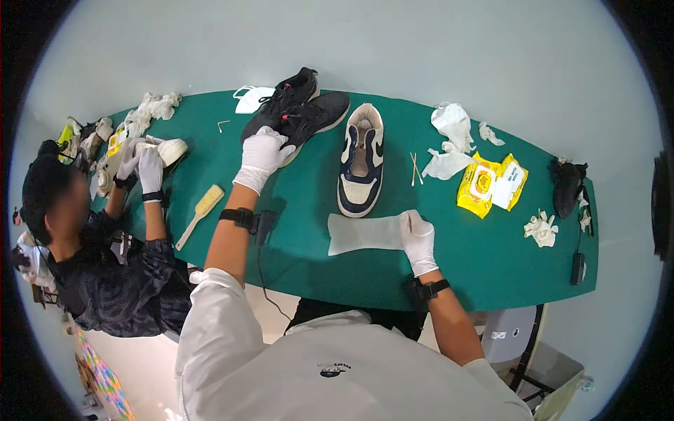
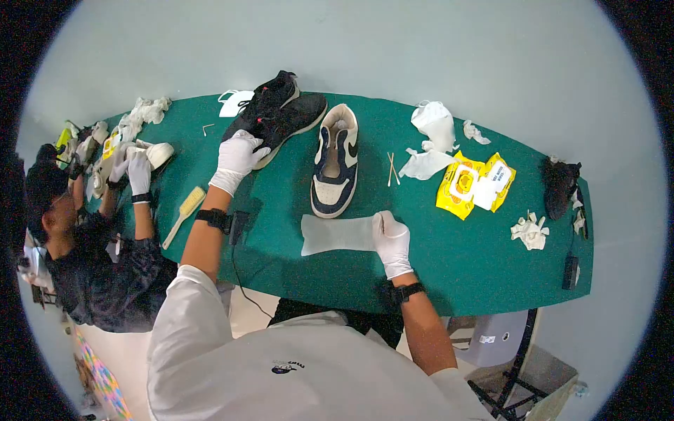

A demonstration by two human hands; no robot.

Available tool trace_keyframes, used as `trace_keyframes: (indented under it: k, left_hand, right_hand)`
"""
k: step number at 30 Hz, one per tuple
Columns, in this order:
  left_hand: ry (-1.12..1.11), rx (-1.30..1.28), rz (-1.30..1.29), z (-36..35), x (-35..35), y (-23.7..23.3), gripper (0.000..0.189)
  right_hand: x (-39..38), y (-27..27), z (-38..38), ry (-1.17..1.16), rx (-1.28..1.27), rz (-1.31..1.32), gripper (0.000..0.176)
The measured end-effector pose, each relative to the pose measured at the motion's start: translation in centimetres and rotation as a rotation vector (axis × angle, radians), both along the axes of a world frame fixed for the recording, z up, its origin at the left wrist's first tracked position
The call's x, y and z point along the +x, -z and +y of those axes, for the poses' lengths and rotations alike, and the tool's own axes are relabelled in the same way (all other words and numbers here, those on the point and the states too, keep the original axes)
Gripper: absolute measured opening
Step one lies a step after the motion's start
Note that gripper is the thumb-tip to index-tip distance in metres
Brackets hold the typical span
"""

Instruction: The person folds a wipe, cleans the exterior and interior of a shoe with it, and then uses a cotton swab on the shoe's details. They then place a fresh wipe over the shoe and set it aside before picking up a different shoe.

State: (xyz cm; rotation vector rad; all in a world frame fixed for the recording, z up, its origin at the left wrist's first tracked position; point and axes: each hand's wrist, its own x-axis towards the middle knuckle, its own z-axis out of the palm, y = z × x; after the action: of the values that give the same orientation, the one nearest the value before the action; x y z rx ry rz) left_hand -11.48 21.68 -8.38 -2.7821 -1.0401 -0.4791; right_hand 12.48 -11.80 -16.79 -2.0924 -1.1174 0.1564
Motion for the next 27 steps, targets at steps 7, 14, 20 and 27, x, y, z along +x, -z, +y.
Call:
trace_keyframes:
  k: [7, 14, 20, 27]
  left_hand:
    - [-0.011, -0.132, 0.053, 0.1, -0.6, -2.1, 0.042]
    - [-0.221, -0.238, -0.484, -1.7, -1.6, -1.0, 0.099]
    - [-0.3, -0.34, -0.8, -3.2, -1.3, 5.8, 0.134]
    - [-0.388, -0.383, -0.917, -2.1, 0.5, 5.4, 0.108]
  right_hand:
    - [-0.1, -0.1, 0.0, -0.012, 0.006, -0.039, 0.016]
    - [0.0, 0.2, 0.0, -0.024, 0.019, -0.05, 0.017]
    - [-0.5, -0.9, 0.0, -0.019, 0.054, 0.031, 0.016]
    - [-0.5, -1.2, -0.1, -0.052, 0.048, -0.031, 0.019]
